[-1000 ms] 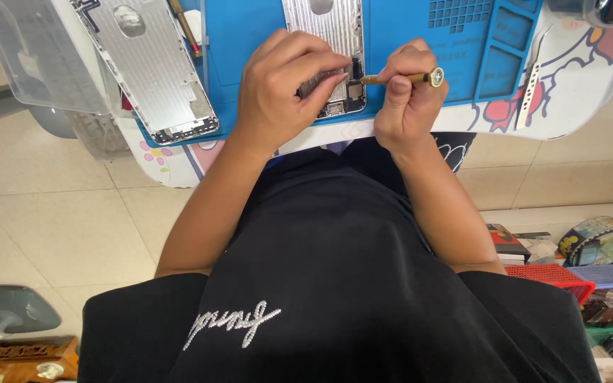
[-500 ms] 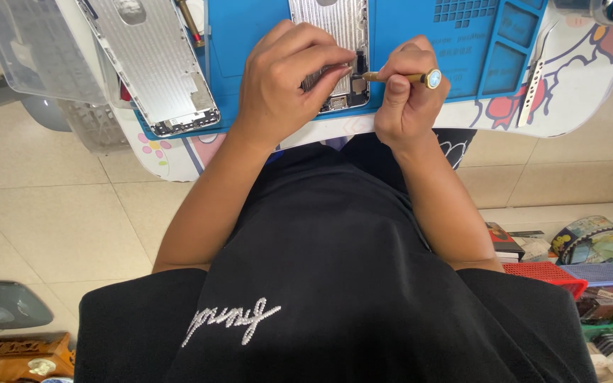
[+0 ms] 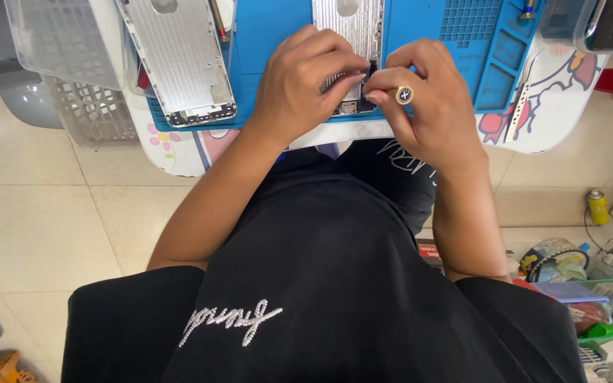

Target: The person works at a repair bench on a disassembled phone frame, using a small pry tool and screwdriver to scrape old adhesive and residue from the frame edges and to pry small components from the housing. They reposition the frame repeatedly and handle a second phone frame on the mat.

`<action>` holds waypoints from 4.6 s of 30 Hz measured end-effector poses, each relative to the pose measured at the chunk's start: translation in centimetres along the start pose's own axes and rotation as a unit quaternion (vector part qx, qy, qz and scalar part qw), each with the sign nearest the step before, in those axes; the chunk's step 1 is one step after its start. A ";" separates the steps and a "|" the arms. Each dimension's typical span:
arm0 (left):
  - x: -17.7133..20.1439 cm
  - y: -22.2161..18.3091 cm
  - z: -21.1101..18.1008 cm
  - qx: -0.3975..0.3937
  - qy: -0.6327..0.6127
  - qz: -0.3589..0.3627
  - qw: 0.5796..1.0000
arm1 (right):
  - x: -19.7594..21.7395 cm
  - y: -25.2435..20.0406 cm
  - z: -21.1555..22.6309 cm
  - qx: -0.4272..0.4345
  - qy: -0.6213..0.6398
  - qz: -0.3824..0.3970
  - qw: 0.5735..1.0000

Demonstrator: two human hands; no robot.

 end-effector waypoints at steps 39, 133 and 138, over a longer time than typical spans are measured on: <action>-0.1 -0.4 0.6 0.014 -0.022 0.001 1.000 | 2.0 3.9 4.3 -0.012 -0.360 0.238 0.902; 0.2 0.7 -1.1 -0.023 -0.005 0.020 1.000 | -7.3 -6.1 -6.7 -0.107 0.398 -0.281 0.867; -0.4 0.3 -0.4 -0.026 -0.010 0.018 0.999 | -6.9 -5.7 -6.9 -0.101 0.401 -0.274 0.868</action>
Point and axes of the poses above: each hand's wrist, its own y-axis towards the middle knuckle, its own x-axis out of the back of the hand, z = x × y, the point moved 2 cm from there along y, towards the middle knuckle, and after that the axes turned 3 degrees about -x, right-handed, at the moved point
